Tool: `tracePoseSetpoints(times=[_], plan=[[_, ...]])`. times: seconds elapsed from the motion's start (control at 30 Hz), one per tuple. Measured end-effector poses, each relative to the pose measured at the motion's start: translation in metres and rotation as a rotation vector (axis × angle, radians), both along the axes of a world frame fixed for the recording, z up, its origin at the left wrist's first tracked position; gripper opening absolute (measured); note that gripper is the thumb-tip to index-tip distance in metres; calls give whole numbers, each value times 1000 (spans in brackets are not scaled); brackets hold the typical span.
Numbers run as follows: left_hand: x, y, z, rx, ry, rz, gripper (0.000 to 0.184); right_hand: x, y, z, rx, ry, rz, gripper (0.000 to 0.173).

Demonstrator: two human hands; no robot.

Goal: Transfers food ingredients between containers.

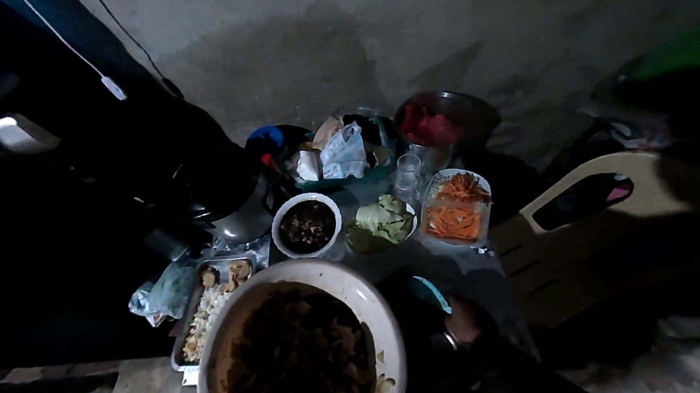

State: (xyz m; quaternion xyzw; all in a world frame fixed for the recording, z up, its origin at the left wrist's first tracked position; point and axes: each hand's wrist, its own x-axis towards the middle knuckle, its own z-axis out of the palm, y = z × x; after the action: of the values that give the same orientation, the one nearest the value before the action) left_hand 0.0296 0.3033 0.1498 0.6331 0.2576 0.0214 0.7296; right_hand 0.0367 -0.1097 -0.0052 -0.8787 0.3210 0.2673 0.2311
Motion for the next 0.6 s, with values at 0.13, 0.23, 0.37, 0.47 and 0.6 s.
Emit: tracePoseSetpoints(times=[0.13, 0.23, 0.37, 0.47, 0.6], plan=[[14, -6, -25, -78, -51, -87, 32, -30, -49, -4, 17, -57, -127, 56], [26, -28, -28, -60, -28, -114, 28, -48, -69, 4, 8, -164, -151, 50], [39, -51, -30, -76, -42, -196, 25, -39, -79, 28, -18, -211, -121, 45], [47, -72, -32, -83, -39, -234, 26, -24, -76, 73, 87, -371, -4, 39], [58, -98, -30, -46, -50, -307, 28, 7, -59, 132, 186, -469, 302, 46]])
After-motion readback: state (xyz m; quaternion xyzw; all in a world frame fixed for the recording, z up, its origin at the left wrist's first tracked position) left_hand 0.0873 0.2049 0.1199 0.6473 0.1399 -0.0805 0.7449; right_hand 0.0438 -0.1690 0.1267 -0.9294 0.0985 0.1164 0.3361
